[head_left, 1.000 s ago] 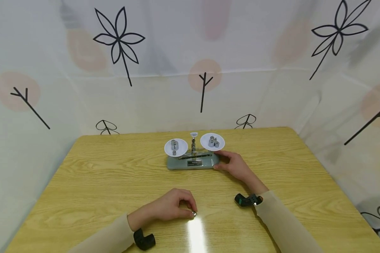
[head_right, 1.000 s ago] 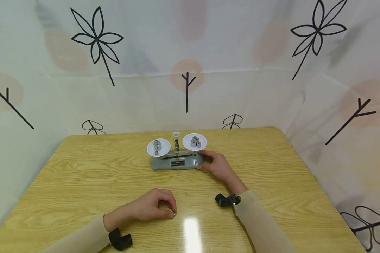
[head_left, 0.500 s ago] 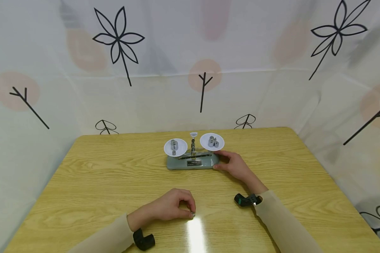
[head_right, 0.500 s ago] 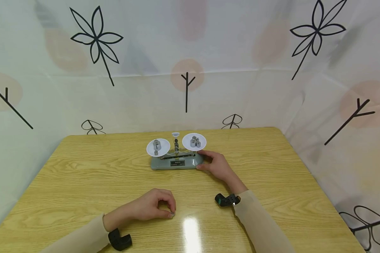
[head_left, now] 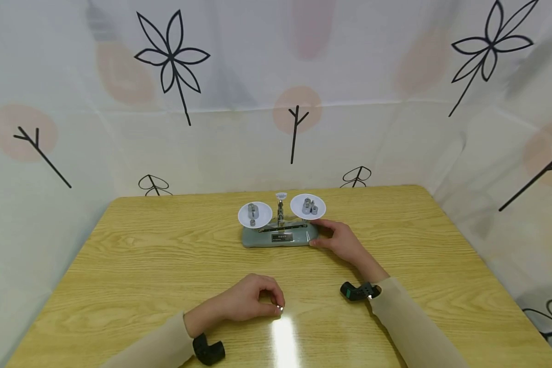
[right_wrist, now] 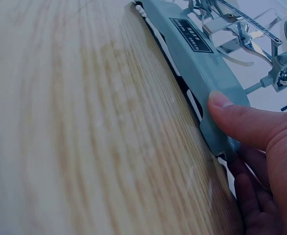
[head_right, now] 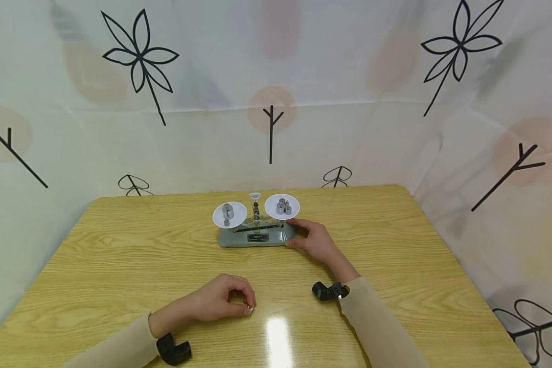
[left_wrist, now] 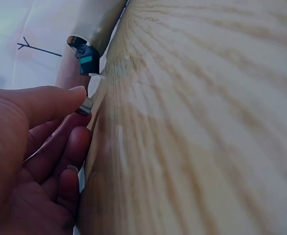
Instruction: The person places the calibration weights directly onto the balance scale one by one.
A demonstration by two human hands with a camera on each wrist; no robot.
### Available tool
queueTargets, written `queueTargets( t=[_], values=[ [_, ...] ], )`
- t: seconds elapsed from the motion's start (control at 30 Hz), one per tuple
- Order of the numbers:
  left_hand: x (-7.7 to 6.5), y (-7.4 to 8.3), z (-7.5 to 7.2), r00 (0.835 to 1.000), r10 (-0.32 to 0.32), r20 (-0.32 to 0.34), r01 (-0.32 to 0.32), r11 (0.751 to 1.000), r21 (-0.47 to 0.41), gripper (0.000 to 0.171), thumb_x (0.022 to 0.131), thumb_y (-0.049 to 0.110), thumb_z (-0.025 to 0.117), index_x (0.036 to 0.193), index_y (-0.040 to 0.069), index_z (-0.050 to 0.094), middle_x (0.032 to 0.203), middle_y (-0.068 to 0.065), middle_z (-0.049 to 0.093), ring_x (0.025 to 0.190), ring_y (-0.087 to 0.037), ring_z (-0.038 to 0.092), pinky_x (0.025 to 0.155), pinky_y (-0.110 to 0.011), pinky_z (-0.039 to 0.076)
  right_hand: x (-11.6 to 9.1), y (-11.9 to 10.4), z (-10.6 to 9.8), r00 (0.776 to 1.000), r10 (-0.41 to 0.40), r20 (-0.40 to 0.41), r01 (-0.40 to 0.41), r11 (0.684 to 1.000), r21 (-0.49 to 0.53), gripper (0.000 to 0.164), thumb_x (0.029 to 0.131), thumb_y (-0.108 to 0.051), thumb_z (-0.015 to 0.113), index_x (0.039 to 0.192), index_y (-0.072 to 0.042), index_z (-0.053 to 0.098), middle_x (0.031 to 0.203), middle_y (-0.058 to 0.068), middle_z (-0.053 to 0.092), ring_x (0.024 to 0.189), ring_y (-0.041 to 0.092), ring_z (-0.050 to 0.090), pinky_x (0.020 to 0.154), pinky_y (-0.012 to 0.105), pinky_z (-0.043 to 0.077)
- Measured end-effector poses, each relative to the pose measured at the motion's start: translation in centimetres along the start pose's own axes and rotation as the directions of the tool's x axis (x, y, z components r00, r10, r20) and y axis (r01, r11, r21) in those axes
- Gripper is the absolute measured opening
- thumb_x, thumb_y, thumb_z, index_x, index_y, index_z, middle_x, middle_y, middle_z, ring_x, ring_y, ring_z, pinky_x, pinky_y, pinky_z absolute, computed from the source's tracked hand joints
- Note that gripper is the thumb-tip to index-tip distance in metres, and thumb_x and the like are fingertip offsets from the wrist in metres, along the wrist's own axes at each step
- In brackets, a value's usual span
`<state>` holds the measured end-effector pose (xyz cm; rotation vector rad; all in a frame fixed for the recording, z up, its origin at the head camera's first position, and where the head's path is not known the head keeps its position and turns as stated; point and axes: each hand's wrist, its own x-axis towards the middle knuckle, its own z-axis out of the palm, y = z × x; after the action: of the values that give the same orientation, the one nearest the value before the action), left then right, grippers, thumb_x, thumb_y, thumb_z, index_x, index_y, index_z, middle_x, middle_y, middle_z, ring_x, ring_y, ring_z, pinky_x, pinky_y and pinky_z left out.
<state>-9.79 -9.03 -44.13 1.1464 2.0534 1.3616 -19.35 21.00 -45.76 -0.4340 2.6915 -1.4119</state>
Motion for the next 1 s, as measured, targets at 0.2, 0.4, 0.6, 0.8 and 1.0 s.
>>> queueTargets(
  t=[0.2,0.4,0.6,0.8,1.0],
  values=[
    [-0.08,0.06,-0.04,1.000,-0.029,0.000,0.029,0.999,-0.015,0.007,0.090,0.008,0.074,0.093,0.013,0.071,0.091,0.007,0.067,0.084,-0.002,0.061,0.078,-0.024,0.054,-0.10,-0.08,0.03,1.000,-0.010,0.002,0.010,1.000,0.007,0.058,0.081,-0.022,0.084,0.133,-0.007,0.063,0.137,0.015,0.059,0.132,0.034,0.048,0.110,0.053,0.035],
    [-0.13,0.14,-0.08,0.999,-0.050,0.001,0.050,0.999,-0.019,0.007,0.091,0.010,0.074,0.093,0.015,0.071,0.089,0.009,0.067,0.083,-0.003,0.062,0.078,-0.024,0.054,-0.12,-0.14,0.06,1.000,-0.001,0.001,0.001,1.000,0.003,0.058,0.081,-0.021,0.084,0.133,-0.007,0.063,0.137,0.015,0.058,0.132,0.034,0.048,0.110,0.053,0.036],
    [-0.19,0.33,-0.16,0.998,-0.058,-0.005,0.058,0.998,-0.021,0.006,0.091,0.012,0.075,0.093,0.016,0.071,0.089,0.009,0.067,0.082,-0.004,0.062,0.077,-0.024,0.054,-0.08,-0.16,0.08,1.000,-0.003,-0.003,0.003,1.000,0.001,0.058,0.081,-0.021,0.084,0.133,-0.007,0.064,0.137,0.015,0.059,0.132,0.034,0.048,0.110,0.052,0.036],
    [-0.25,0.53,-0.34,0.997,-0.068,-0.021,0.067,0.997,-0.045,0.004,0.091,0.012,0.074,0.094,0.015,0.072,0.090,0.005,0.068,0.082,-0.006,0.063,0.076,-0.025,0.055,-0.08,-0.12,0.06,1.000,-0.007,-0.005,0.007,1.000,0.003,0.058,0.081,-0.022,0.084,0.133,-0.007,0.064,0.137,0.015,0.059,0.132,0.034,0.048,0.109,0.053,0.036],
    [-0.21,0.75,-0.71,0.996,-0.067,-0.056,0.067,0.998,-0.017,0.006,0.091,0.012,0.075,0.093,0.017,0.072,0.090,0.005,0.069,0.082,-0.007,0.063,0.074,-0.025,0.054,-0.09,-0.16,0.04,1.000,-0.010,-0.004,0.010,1.000,-0.002,0.058,0.081,-0.023,0.084,0.133,-0.008,0.064,0.137,0.014,0.059,0.131,0.034,0.049,0.109,0.053,0.037]
  ],
)
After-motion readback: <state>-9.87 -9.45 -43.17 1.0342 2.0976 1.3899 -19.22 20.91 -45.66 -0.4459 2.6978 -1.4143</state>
